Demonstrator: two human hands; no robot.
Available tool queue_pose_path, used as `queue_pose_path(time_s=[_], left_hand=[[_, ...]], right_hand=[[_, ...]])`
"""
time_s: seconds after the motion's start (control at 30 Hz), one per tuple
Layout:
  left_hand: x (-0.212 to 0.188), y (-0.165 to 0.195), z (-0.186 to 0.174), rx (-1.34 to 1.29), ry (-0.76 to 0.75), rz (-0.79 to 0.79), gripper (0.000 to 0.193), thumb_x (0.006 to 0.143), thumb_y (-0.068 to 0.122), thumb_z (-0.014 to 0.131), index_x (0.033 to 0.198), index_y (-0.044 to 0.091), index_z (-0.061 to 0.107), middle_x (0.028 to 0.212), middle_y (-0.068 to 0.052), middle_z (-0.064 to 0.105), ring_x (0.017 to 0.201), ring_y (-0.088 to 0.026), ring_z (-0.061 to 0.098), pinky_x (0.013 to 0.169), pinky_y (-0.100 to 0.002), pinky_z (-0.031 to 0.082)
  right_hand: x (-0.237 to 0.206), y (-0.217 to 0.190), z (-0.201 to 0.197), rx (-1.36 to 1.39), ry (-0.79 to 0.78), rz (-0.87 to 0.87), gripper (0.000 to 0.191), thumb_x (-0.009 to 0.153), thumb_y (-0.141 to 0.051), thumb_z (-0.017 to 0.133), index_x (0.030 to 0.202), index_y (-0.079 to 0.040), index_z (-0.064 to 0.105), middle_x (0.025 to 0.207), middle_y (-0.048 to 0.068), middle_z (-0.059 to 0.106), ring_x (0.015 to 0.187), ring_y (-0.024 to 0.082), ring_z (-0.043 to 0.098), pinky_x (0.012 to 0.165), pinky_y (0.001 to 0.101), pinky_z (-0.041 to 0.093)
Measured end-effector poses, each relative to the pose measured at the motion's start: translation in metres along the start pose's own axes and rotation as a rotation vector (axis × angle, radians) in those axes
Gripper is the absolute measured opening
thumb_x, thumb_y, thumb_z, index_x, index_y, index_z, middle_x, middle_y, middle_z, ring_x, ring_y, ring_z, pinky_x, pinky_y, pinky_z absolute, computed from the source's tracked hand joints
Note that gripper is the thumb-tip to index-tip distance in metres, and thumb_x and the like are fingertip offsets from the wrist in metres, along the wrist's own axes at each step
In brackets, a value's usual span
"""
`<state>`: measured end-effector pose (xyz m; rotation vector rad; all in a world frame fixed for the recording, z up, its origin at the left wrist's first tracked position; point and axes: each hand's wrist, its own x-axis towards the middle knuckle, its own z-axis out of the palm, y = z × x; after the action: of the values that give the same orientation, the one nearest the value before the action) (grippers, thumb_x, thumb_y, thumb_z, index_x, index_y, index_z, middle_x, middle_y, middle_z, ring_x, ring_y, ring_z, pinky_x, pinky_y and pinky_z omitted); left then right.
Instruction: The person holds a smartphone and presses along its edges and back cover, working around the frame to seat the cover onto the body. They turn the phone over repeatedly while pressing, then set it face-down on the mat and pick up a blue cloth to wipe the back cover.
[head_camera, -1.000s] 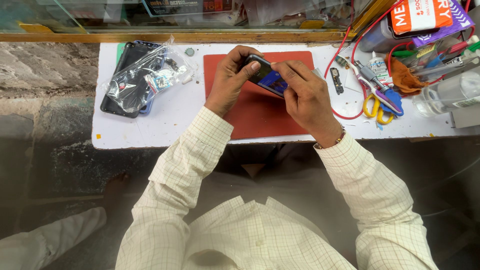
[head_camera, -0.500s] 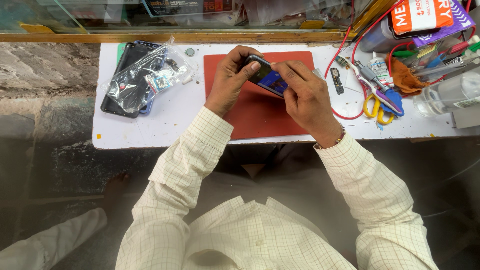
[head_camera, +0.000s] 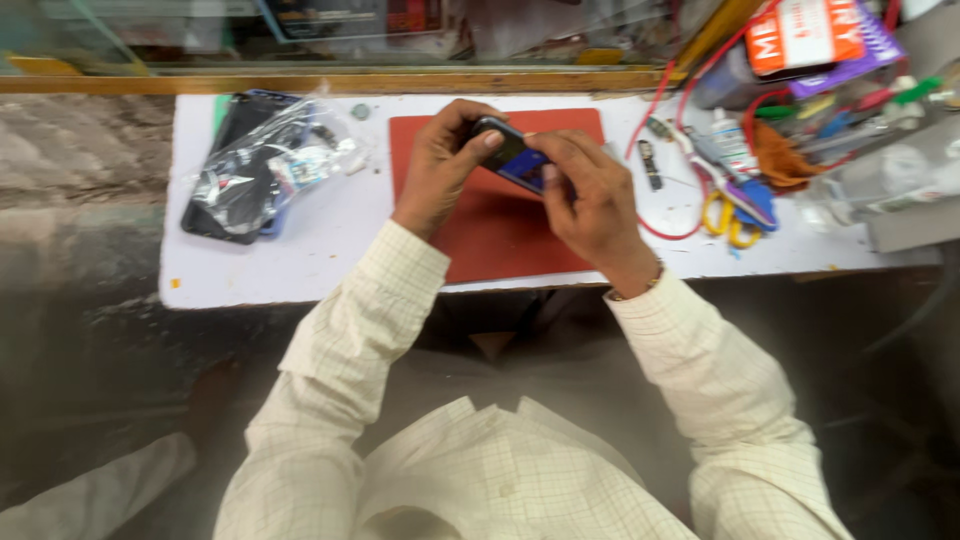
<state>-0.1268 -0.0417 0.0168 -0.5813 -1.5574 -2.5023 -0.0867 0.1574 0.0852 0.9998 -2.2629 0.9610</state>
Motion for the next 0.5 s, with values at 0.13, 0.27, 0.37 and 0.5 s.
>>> queue_pose_path(time_s=[0.13, 0.27, 0.37, 0.5], left_hand=[[-0.003, 0.005, 0.004, -0.099, 0.009, 0.031, 0.024, 0.096, 0.002, 0.075, 0.118, 0.003, 0.064, 0.112, -0.003, 0.069, 0.107, -0.012, 0.066, 0.098, -0.032, 0.057], [-0.007, 0.014, 0.016, -0.163, -0.004, 0.085, 0.027, 0.094, 0.000, 0.075, 0.119, 0.002, 0.064, 0.114, -0.007, 0.071, 0.110, -0.016, 0.069, 0.100, -0.034, 0.060], [-0.013, 0.018, 0.031, -0.067, -0.022, 0.055, 0.023, 0.098, 0.001, 0.072, 0.121, 0.000, 0.066, 0.116, -0.008, 0.073, 0.109, -0.015, 0.071, 0.100, -0.034, 0.062], [-0.015, 0.032, 0.039, 0.138, -0.027, 0.132, 0.020, 0.100, 0.000, 0.072, 0.120, -0.001, 0.069, 0.113, -0.009, 0.075, 0.106, -0.015, 0.072, 0.096, -0.031, 0.062]], right_hand=[[-0.017, 0.014, 0.003, 0.173, 0.087, 0.132, 0.052, 0.097, 0.007, 0.073, 0.144, -0.005, 0.052, 0.113, 0.010, 0.071, 0.101, 0.020, 0.073, 0.092, 0.0314, 0.058], [-0.037, 0.030, 0.012, 0.528, 0.221, 0.210, 0.055, 0.103, 0.010, 0.070, 0.150, -0.006, 0.047, 0.122, 0.010, 0.069, 0.107, 0.014, 0.067, 0.097, 0.0257, 0.054], [-0.045, 0.037, 0.026, 0.672, 0.378, 0.186, 0.052, 0.103, 0.007, 0.070, 0.148, -0.005, 0.047, 0.126, 0.009, 0.068, 0.111, 0.014, 0.065, 0.101, 0.0270, 0.054], [-0.044, 0.031, 0.031, 0.763, 0.413, 0.207, 0.043, 0.104, 0.005, 0.069, 0.143, -0.002, 0.052, 0.132, 0.010, 0.065, 0.117, 0.014, 0.064, 0.105, 0.0281, 0.053]])
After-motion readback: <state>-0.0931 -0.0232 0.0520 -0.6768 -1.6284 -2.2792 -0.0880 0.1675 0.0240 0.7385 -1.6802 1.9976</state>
